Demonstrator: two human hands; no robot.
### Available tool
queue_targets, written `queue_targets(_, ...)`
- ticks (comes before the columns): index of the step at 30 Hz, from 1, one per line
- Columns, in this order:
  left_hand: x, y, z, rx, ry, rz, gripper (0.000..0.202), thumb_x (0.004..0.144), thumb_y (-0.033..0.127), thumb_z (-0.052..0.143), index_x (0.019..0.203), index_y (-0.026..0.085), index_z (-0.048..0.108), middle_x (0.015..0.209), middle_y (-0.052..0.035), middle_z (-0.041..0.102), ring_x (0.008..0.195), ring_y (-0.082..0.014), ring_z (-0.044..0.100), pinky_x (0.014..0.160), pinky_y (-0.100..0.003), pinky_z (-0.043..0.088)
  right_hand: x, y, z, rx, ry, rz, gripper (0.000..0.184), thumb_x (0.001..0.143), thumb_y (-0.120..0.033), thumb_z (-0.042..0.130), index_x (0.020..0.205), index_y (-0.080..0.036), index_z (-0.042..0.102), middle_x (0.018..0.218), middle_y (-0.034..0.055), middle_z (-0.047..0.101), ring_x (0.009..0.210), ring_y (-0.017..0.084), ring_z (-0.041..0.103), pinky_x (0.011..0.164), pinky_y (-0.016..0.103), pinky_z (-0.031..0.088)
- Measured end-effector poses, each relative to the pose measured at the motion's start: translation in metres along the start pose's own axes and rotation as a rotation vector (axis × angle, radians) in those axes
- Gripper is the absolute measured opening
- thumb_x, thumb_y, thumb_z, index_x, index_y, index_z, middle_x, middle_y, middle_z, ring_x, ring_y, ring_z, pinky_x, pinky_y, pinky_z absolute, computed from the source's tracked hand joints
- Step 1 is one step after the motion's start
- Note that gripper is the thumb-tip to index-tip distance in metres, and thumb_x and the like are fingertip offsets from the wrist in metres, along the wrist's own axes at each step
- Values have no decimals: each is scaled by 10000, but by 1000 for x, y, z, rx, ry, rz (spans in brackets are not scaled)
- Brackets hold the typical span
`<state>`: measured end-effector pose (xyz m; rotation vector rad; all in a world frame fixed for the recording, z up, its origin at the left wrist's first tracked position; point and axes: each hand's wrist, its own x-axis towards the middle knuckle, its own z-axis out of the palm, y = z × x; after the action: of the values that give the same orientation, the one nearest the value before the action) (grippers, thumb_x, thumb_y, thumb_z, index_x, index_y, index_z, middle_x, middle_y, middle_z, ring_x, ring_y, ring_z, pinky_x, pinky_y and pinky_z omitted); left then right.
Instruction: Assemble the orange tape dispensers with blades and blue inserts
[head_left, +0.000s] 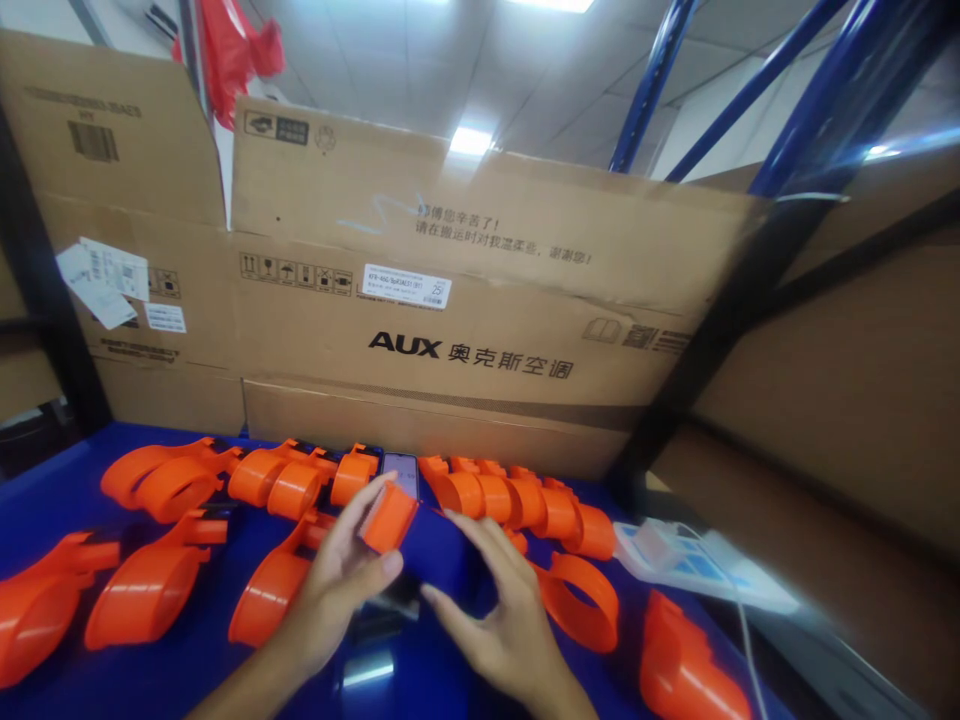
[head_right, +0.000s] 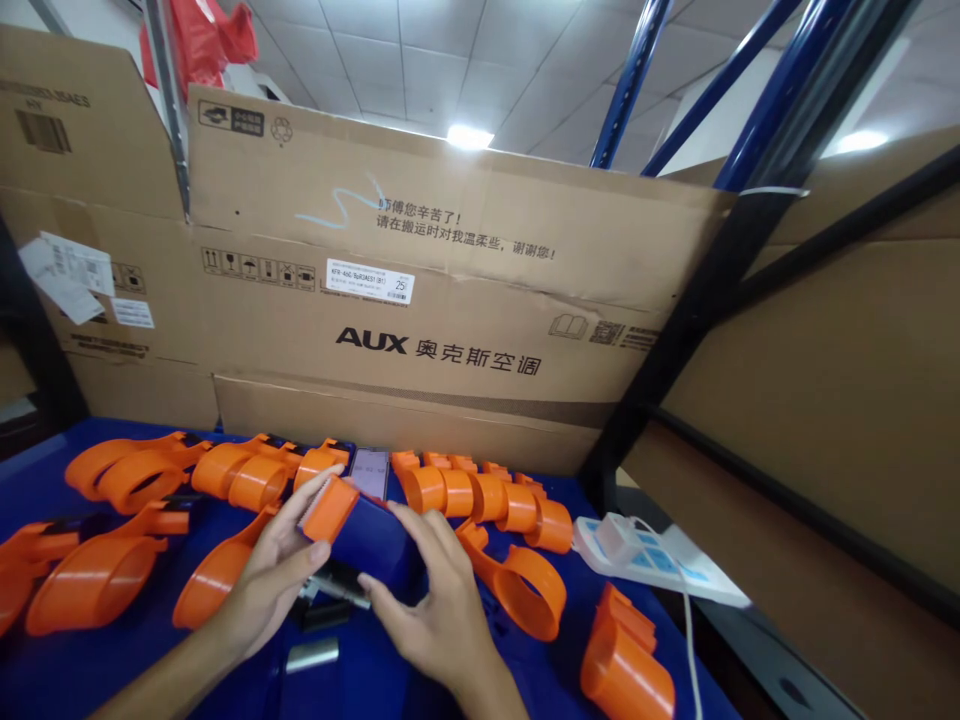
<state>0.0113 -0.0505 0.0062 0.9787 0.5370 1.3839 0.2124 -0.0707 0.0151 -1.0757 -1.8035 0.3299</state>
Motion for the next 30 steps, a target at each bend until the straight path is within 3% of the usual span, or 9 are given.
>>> queue_targets(4, 4, 1, 2, 151, 95, 47, 540, 722, 275, 842, 1224, 280, 643, 1222, -62, 695, 1168, -301, 620, 1009, -376, 461, 0, 7, 3, -208, 3, -185, 611, 842, -270, 745, 1421, -323, 555, 1063, 107, 662, 974, 310, 639, 925, 544, 535)
queue_targets(9, 5, 4, 1, 243, 121, 86, 413, 712, 277, 849, 1080, 278, 663, 1049, -20, 708, 1011, -256, 646, 903, -338, 477, -2, 12, 4, -251, -7, -240, 669, 847, -235, 733, 1463, -349, 496, 1147, 115, 636, 1031, 326, 622, 896, 540, 542)
queue_targets(21, 0, -2, -4, 315, 140, 134, 381, 764, 304, 813, 1088, 290, 614, 1000, -1, 661, 971, -229, 605, 890, -313, 454, -3, 8, 4, -248, -13, -248, 717, 847, -222, 734, 1492, -357, 452, 1150, 112, 615, 1057, 331, 601, 903, 529, 536)
queue_targets(27, 2, 1, -4, 319, 145, 121, 405, 746, 304, 830, 1098, 285, 631, 993, -11, 685, 959, -244, 636, 868, -328, 484, -2, 7, 4, -213, 3, -235, 670, 835, -234, 747, 1450, -356, 513, 1151, 107, 636, 1070, 338, 609, 929, 535, 523)
queue_targets(30, 1, 2, -2, 219, 102, 81, 557, 745, 306, 832, 1257, 296, 612, 1183, -65, 706, 1092, -299, 647, 933, -373, 500, -3, 5, 3, -101, 21, -146, 637, 825, -269, 768, 1419, -331, 546, 1195, 103, 654, 1104, 340, 615, 981, 522, 508)
